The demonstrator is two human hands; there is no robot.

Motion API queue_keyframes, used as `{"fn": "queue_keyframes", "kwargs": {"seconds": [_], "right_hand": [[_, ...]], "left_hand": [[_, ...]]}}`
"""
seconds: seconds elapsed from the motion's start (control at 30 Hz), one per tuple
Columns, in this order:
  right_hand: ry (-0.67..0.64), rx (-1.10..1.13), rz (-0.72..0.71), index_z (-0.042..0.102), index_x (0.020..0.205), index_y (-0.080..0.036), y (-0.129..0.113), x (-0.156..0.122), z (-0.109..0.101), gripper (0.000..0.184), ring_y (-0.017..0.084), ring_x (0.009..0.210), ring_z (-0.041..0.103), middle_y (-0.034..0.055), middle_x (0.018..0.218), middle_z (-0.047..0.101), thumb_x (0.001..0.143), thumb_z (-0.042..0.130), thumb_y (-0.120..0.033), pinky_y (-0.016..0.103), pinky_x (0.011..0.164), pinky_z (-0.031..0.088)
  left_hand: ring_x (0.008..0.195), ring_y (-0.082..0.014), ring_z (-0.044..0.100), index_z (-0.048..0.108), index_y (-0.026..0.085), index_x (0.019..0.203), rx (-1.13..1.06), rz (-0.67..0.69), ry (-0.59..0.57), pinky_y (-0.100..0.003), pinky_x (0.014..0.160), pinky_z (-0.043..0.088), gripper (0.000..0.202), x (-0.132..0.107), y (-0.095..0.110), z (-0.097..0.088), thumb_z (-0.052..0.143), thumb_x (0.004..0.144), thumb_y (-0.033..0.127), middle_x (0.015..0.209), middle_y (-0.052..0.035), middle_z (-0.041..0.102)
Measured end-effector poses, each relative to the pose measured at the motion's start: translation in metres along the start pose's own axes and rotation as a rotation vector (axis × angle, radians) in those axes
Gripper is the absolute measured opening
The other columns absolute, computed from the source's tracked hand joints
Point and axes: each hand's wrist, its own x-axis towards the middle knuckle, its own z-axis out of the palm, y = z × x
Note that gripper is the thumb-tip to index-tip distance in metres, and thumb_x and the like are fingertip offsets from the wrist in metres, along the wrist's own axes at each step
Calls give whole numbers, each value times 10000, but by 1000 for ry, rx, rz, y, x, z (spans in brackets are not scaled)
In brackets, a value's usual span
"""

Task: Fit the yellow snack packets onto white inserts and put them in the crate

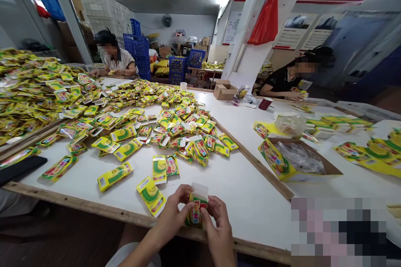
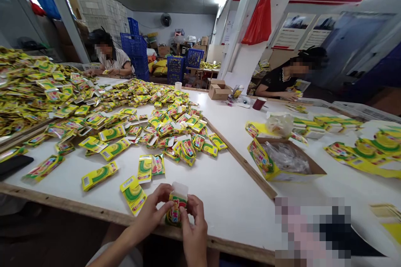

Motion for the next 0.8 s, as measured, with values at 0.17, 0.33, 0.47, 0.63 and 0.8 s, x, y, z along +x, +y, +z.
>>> {"fn": "queue_keyframes", "kwargs": {"seconds": [0.17, 0.33, 0.47, 0.63, 0.8], "right_hand": [[-121, -85, -20, 622, 1047, -208, -4, 12, -8, 240, 215, 899, 684, 66, 1014, 703, 851, 586, -342, 289, 786, 551], [-124, -167, -64, 660, 913, -199, -12, 26, -9, 201, 212, 830, 669, 54, 897, 708, 874, 558, -367, 285, 756, 526], [-106, -157, -73, 647, 910, -196, -12, 27, -4, 205, 211, 836, 657, 55, 892, 698, 886, 541, -369, 287, 761, 513], [-122, -157, -44, 631, 921, -195, -10, 25, -2, 211, 209, 838, 650, 53, 899, 692, 900, 517, -372, 284, 766, 499], [-121, -162, -23, 627, 912, -193, -9, 25, -2, 228, 208, 830, 645, 53, 892, 687, 896, 515, -391, 278, 753, 496]], "left_hand": [[839, -193, 641, 635, 191, 974, 44, 6, -48, -291, 782, 500, 141, 0, 4, 2, 555, 858, 191, 890, -42, 703], [864, -204, 655, 637, 191, 998, 84, 35, -12, -302, 795, 505, 170, 2, 3, 3, 528, 868, 180, 926, -55, 710], [874, -207, 662, 628, 187, 997, 96, 30, 12, -306, 802, 510, 160, 1, -1, 3, 533, 868, 185, 942, -60, 709], [860, -203, 662, 630, 184, 1003, 98, 21, 20, -300, 785, 514, 164, 0, -2, 3, 537, 867, 192, 923, -56, 709], [850, -204, 657, 629, 180, 1019, 115, 4, 34, -301, 776, 514, 179, 0, -4, 3, 544, 863, 208, 927, -59, 707]]}}
